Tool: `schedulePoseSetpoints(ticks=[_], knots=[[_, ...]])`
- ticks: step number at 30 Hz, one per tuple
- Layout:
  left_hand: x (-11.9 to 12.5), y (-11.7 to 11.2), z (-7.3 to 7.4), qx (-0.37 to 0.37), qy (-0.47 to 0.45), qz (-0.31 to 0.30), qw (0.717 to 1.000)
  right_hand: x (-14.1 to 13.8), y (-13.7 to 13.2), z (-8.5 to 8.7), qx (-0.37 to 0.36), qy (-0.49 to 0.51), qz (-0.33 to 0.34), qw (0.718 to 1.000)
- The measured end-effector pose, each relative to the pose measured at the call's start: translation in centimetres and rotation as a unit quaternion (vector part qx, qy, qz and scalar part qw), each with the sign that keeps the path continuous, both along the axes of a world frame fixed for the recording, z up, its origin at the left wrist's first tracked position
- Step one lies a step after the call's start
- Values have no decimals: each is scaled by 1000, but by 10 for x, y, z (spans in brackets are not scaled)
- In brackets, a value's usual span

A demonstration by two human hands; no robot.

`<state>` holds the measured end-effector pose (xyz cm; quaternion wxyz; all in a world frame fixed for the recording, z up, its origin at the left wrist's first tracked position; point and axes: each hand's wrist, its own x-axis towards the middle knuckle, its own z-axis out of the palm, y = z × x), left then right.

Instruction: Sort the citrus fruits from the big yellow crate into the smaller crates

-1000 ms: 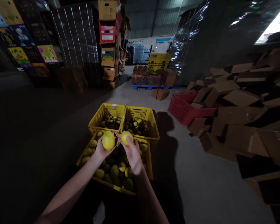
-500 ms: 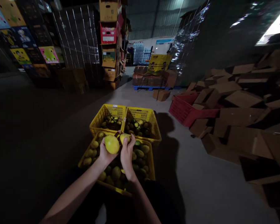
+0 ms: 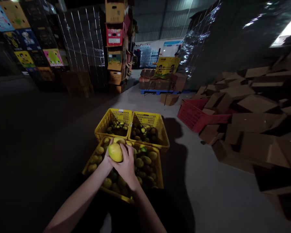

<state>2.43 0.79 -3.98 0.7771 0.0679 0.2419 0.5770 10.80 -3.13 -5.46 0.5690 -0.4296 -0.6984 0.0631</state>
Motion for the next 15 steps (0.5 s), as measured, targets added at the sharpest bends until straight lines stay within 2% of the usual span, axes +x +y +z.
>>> schedulePoseSetpoints(ticks=[4, 7, 10, 12, 15], knots=[[-9, 1, 14, 79, 31, -17, 996, 8, 3, 9, -2, 77, -50, 996], [-17, 1, 19, 123, 112, 55, 985, 20, 9, 15, -12, 112, -79, 991], [-20, -1, 20, 205, 264, 150, 931, 27, 14, 15, 7, 112, -116, 987], [-19, -3, 19, 253, 340, 177, 888, 26, 15, 13, 22, 101, -134, 986], [-17, -4, 16, 281, 370, 191, 865, 23, 16, 11, 19, 113, -121, 986]])
